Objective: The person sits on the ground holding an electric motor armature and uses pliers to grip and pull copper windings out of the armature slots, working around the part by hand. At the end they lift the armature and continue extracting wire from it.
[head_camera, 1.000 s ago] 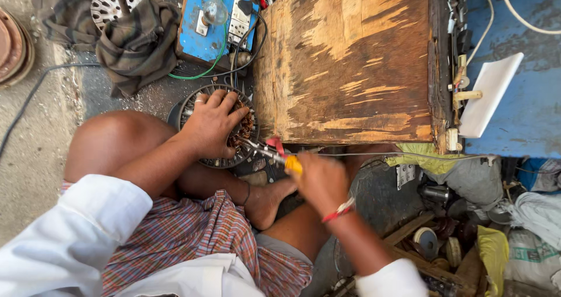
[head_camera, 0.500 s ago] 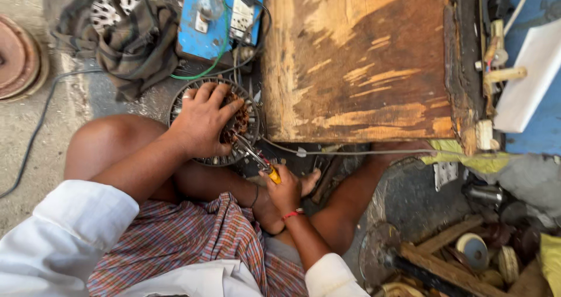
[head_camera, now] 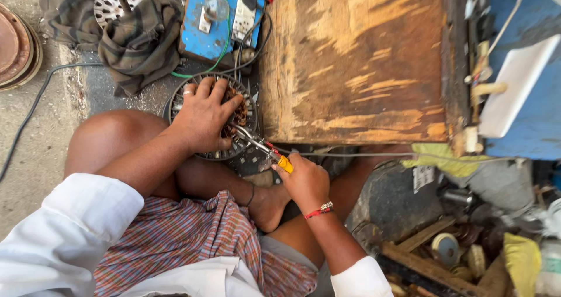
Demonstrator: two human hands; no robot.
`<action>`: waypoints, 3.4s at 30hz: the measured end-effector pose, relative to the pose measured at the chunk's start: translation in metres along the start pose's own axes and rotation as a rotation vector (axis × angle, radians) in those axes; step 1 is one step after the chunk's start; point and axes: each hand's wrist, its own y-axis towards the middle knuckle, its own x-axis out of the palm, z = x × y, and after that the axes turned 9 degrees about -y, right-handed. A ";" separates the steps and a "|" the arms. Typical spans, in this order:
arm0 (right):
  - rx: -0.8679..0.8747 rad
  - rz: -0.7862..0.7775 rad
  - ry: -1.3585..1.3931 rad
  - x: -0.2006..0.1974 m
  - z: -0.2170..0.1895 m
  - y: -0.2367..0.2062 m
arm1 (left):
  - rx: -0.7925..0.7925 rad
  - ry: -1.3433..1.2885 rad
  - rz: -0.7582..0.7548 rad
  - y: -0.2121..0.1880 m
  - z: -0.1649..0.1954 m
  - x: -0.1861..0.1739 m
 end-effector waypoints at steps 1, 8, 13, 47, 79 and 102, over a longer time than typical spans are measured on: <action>-0.045 0.006 -0.073 -0.016 -0.001 0.007 | -0.001 0.000 0.011 0.000 0.000 -0.001; -0.296 -0.094 -0.440 -0.096 -0.033 0.054 | -0.009 -0.009 -0.006 -0.004 0.000 -0.003; -0.524 -0.250 -0.728 -0.119 -0.072 0.116 | -0.015 -0.013 -0.010 -0.004 -0.002 -0.003; -0.139 0.006 -0.207 -0.025 0.009 0.025 | -0.039 -0.027 0.048 -0.005 0.002 -0.001; -0.258 0.198 -0.409 -0.079 -0.025 0.050 | -0.043 -0.145 0.127 -0.007 -0.008 0.005; 0.297 0.205 0.849 0.139 -0.032 -0.001 | -0.036 -0.152 0.268 -0.001 -0.004 0.016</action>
